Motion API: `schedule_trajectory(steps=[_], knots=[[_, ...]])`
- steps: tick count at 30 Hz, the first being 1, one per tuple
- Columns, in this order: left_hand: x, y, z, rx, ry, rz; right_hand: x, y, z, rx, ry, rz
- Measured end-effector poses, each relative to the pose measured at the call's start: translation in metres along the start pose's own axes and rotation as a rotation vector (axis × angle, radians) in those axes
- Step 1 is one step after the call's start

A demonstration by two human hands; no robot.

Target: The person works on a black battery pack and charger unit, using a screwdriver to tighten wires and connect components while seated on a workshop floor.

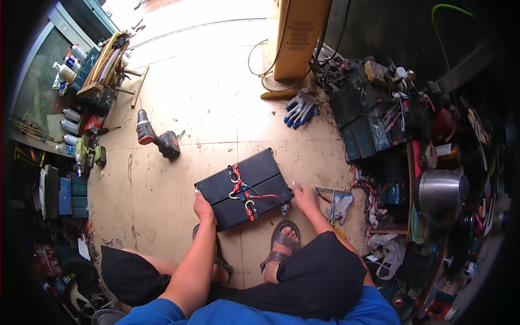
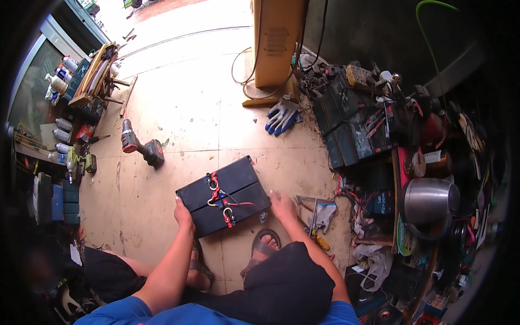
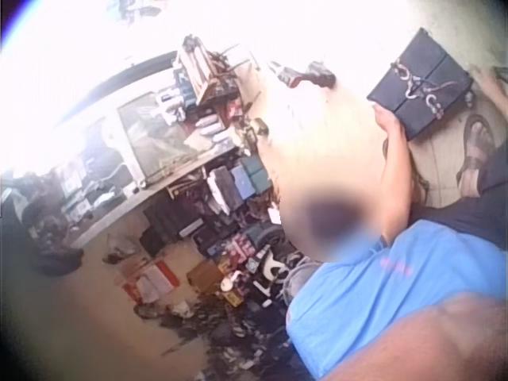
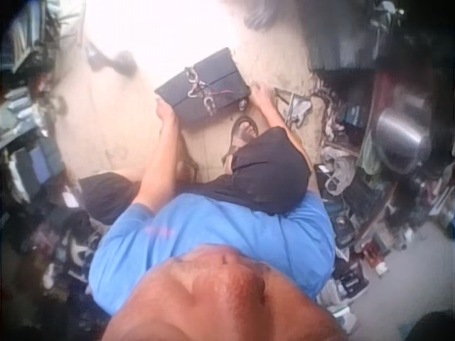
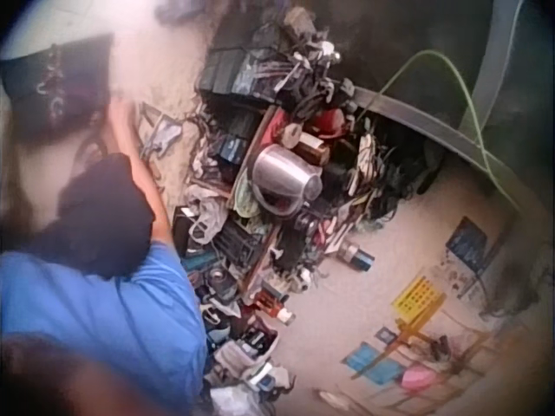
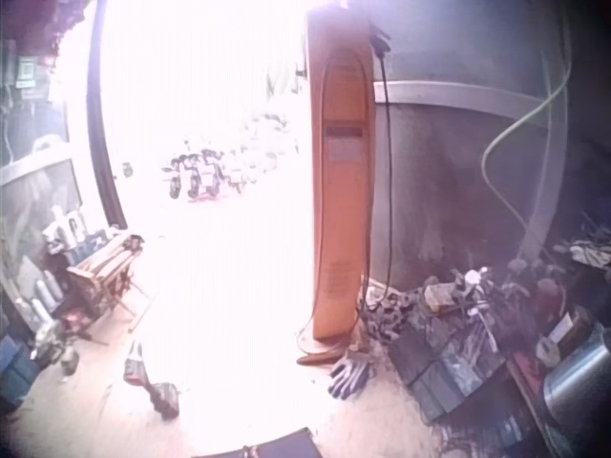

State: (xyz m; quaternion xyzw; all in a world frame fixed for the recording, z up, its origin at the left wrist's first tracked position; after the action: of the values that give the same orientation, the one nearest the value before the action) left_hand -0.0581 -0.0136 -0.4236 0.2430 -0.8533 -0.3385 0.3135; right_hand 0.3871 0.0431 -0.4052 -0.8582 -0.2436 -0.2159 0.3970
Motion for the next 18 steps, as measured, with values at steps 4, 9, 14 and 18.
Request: schedule_trajectory(steps=[4, 9, 14, 18], knots=[[0.004, 0.0, 0.007, -0.185, 0.023, 0.081, 0.066, -0.073, 0.053, 0.306, 0.347, -0.168], [-0.001, 0.01, -0.004, -0.16, 0.073, 0.166, 0.117, -0.128, 0.166, 0.246, 0.422, -0.054], [0.0, 0.029, -0.015, -0.22, 0.198, 0.351, 0.117, -0.13, 0.243, 0.02, 0.403, 0.074], [-0.002, 0.029, -0.012, -0.221, 0.227, 0.445, 0.118, -0.116, 0.273, 0.034, 0.463, 0.041]])
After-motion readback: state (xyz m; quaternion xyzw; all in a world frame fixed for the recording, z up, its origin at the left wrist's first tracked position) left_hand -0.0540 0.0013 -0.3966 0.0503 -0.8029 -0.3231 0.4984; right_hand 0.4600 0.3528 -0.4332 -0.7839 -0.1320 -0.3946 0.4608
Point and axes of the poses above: each hand's wrist, its own z-axis towards the middle knuckle, its own x-axis out of the back of the hand, y = z × x, the point moved 9 cm from there along z, towards the middle knuckle, and after that the axes turned 6 degrees about z, right-handed, at the moved point
